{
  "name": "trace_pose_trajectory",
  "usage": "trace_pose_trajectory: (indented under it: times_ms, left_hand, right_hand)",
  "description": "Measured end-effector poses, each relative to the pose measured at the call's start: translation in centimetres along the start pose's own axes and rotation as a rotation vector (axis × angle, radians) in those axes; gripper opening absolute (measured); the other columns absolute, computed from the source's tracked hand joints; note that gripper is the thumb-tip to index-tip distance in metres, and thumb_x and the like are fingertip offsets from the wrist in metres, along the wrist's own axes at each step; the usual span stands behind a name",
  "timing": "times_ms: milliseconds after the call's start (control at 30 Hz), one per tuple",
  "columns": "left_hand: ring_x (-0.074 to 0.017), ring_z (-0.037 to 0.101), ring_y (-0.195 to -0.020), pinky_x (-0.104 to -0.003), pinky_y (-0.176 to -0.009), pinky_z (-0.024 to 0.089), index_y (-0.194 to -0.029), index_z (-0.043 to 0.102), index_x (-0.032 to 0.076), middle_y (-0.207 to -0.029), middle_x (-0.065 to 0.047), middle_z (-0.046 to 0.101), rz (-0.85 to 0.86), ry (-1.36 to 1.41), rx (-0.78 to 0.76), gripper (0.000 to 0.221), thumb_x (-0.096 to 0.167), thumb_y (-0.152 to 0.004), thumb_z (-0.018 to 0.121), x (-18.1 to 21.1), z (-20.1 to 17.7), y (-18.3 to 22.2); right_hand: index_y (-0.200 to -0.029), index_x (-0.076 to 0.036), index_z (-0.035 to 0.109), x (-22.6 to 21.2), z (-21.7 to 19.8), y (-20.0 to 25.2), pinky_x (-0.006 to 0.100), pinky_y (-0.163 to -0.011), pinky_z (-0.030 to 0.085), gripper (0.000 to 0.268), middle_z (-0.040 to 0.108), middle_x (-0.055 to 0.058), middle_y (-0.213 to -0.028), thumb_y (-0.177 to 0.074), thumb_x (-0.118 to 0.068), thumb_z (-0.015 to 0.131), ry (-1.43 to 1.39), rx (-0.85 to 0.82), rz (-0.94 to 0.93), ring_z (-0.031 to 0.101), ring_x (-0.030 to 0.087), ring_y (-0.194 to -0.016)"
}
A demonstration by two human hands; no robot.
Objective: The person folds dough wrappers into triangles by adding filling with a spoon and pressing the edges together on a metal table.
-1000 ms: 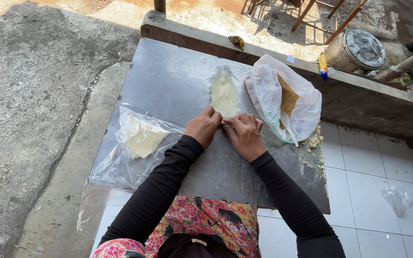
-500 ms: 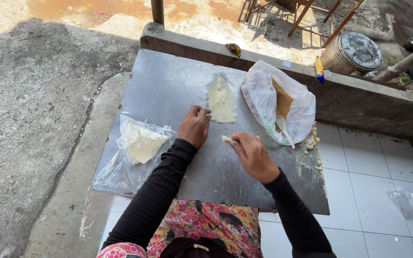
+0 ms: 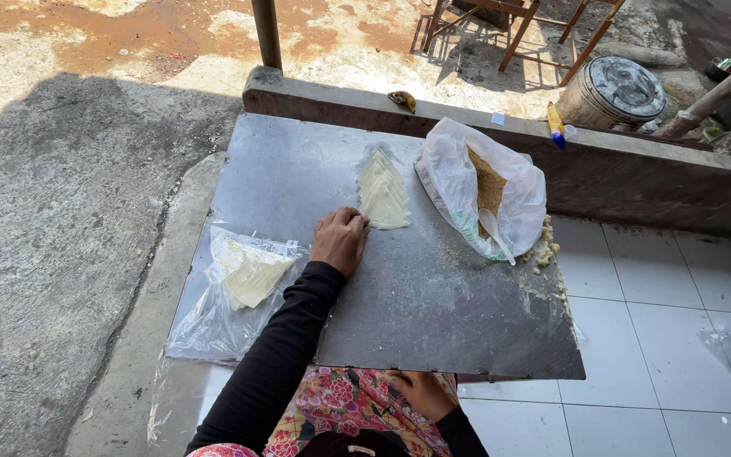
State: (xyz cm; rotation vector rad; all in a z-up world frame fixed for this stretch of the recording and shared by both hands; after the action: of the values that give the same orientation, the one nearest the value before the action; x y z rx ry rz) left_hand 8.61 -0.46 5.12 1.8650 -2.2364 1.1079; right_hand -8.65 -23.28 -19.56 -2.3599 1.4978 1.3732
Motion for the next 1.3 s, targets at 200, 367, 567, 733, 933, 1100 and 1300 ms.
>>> trace_pose_trajectory:
  times_ms: [200, 367, 567, 733, 933, 1100, 1300]
  left_hand:
    - [-0.0271, 0.071, -0.089, -0.038, -0.080, 0.058, -0.106, 0.074, 0.007, -0.113, -0.007, 0.069, 0.060, 0.070, 0.008, 0.016, 0.017, -0.095, 0.070, 0.5, -0.4, 0.1]
    - [-0.0281, 0.073, -0.086, -0.038, -0.074, 0.060, -0.104, 0.072, 0.006, -0.111, -0.010, 0.069, -0.004, 0.260, 0.006, 0.013, 0.014, -0.093, 0.070, 0.5, -1.3, -0.1]
    - [-0.0228, 0.075, -0.087, -0.033, -0.078, 0.061, -0.101, 0.070, 0.004, -0.105, -0.010, 0.070, -0.146, 0.506, -0.040, 0.011, 0.009, -0.091, 0.070, -0.9, -0.6, -0.4]
    - [-0.0148, 0.077, -0.085, -0.029, -0.073, 0.061, -0.100, 0.070, 0.002, -0.094, -0.007, 0.076, -0.361, 0.771, -0.291, 0.014, 0.008, -0.087, 0.070, -2.4, 1.9, 0.2]
    - [-0.0135, 0.078, -0.082, -0.028, -0.073, 0.060, -0.101, 0.073, 0.003, -0.090, -0.006, 0.077, -0.335, 0.694, -0.384, 0.015, 0.010, -0.090, 0.065, -1.8, 1.0, 0.2]
    - [-0.0188, 0.076, -0.081, -0.033, -0.075, 0.060, -0.107, 0.069, 0.005, -0.090, -0.011, 0.077, -0.409, 0.485, -0.357, 0.026, 0.027, -0.094, 0.073, -1.7, 0.3, 0.1]
    - [-0.0204, 0.074, -0.086, -0.034, -0.080, 0.058, -0.104, 0.073, 0.006, -0.094, -0.010, 0.077, -0.332, 0.417, -0.299, 0.026, 0.026, -0.088, 0.076, -2.0, 0.8, -0.1]
  right_hand:
    - [-0.126, -0.004, 0.067, -0.3, -4.3, -4.7, 0.046, -0.096, 0.049, 0.039, 0.069, 0.019, -0.128, -0.096, -0.028, 0.063, 0.261, 0.552, -0.249, 0.063, 0.035, -0.116]
    - [-0.137, -0.010, 0.063, -1.9, -1.2, -3.6, 0.043, -0.088, 0.052, 0.042, 0.070, 0.017, -0.108, -0.099, -0.027, 0.059, 0.087, 0.034, 0.106, 0.066, 0.032, -0.096]
    - [-0.140, 0.000, 0.062, -18.9, -6.4, 10.4, 0.039, -0.087, 0.056, 0.042, 0.073, 0.016, -0.109, -0.100, -0.009, 0.069, -0.077, -0.220, -0.646, 0.069, 0.027, -0.099]
    - [-0.122, -0.006, 0.072, -19.0, -19.6, 13.4, 0.036, -0.083, 0.061, 0.025, 0.079, 0.011, -0.108, -0.100, -0.017, 0.066, 0.094, 0.260, -0.666, 0.076, 0.023, -0.097]
    - [-0.110, -0.007, 0.073, -12.1, -34.3, 5.5, 0.046, -0.087, 0.054, 0.018, 0.075, 0.013, -0.102, -0.098, -0.021, 0.070, 0.620, 0.943, -0.040, 0.071, 0.034, -0.095]
    - [-0.109, -0.009, 0.073, -8.2, -35.4, 2.1, 0.048, -0.095, 0.047, 0.026, 0.074, 0.013, -0.105, -0.089, -0.024, 0.075, 0.689, 0.948, 0.119, 0.069, 0.032, -0.102]
    - [-0.103, -0.009, 0.075, -7.7, -36.3, 1.2, 0.050, -0.092, 0.044, 0.022, 0.073, 0.012, -0.102, -0.087, -0.023, 0.074, 0.688, 0.965, 0.131, 0.068, 0.033, -0.101]
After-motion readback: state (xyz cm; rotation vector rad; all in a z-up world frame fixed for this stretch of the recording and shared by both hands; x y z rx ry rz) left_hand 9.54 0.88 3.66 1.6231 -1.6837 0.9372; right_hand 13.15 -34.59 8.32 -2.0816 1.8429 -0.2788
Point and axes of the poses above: each hand's wrist, its own y-axis away from the middle knuckle, its own z-axis out of the palm, x = y × z, the point moved 10 cm from there along -y, towards the middle knuckle
